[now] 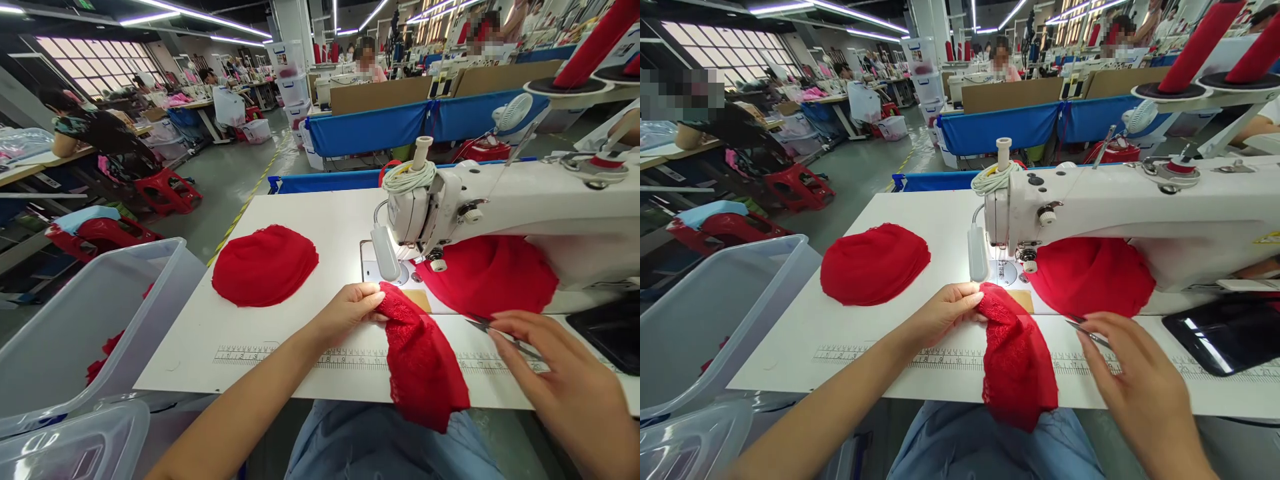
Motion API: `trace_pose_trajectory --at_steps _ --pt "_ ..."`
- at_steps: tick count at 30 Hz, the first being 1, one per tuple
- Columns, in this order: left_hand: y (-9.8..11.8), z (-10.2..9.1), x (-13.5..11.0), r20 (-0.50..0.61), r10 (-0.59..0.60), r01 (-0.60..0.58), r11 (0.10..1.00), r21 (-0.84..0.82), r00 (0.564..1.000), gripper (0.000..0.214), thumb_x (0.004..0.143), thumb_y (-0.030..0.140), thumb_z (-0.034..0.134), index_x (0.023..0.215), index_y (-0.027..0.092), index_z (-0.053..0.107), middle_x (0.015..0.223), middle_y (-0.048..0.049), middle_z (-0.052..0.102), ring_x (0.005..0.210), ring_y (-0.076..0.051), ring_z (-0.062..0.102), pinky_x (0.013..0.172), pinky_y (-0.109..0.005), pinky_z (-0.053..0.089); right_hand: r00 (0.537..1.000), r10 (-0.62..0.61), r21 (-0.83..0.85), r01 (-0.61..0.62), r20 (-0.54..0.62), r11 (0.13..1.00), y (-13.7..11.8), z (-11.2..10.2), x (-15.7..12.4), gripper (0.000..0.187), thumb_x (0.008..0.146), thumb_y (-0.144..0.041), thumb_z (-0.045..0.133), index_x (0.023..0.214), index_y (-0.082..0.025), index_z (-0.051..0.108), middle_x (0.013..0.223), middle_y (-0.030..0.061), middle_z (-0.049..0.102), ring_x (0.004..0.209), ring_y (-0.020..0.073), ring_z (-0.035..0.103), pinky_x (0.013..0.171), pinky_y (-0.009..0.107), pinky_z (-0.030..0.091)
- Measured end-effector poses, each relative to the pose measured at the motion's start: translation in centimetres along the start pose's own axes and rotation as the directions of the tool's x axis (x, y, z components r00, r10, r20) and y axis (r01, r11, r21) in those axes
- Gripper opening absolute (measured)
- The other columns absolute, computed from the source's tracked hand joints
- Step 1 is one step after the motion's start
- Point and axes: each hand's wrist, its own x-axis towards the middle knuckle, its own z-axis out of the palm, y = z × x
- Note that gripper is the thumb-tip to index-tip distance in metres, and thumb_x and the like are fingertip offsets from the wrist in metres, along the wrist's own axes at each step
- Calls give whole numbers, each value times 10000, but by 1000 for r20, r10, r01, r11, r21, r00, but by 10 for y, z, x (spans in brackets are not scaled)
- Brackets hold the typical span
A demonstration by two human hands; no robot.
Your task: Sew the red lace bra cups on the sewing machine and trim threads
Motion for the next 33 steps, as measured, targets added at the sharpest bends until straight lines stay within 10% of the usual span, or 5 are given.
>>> trace_pose_trajectory --at_steps 4,10,18,23,33 --pt "-1 0 0 0 -10 10 1000 5 1000 369 753 459 748 822 101 691 839 -64 651 783 -128 593 783 -268 491 994 62 -143 -49 92 989 58 -10 -24 449 827 -686 461 878 -270 621 898 131 694 820 368 663 680 552 506" --pt "-2 -1 1 2 -26 26 999 -28 1000 396 745 470 753 829 86 701 820 -82 685 752 -135 633 762 -263 513 976 13 54 -25 217 998 79 -14 -35 257 823 -572 555 906 -359 674 880 114 704 706 285 693 520 426 544" --pt "2 -1 -1 22 -43 44 998 -42 999 391 751 470 750 819 88 703 823 -81 689 756 -127 636 743 -244 512 898 -75 452 -144 433 880 4 -10 -5 215 963 -363 449 1036 -284 636 713 -3 690 569 152 663 526 223 564" --pt "2 0 -2 43 -19 19 1000 -13 999 379 760 463 744 857 98 718 854 -81 692 787 -132 627 773 -250 509 941 -133 401 -2 310 916 -35 23 19 304 969 -356 462 1210 -293 637 1082 44 712 986 191 683 776 263 565" --pt "1 -1 -2 55 -19 19 1000 -1 998 343 768 442 740 878 117 741 855 -72 700 766 -133 623 774 -265 512 988 -110 302 73 106 951 -41 53 31 245 941 -342 530 1107 -272 696 959 47 704 868 219 649 752 351 538"
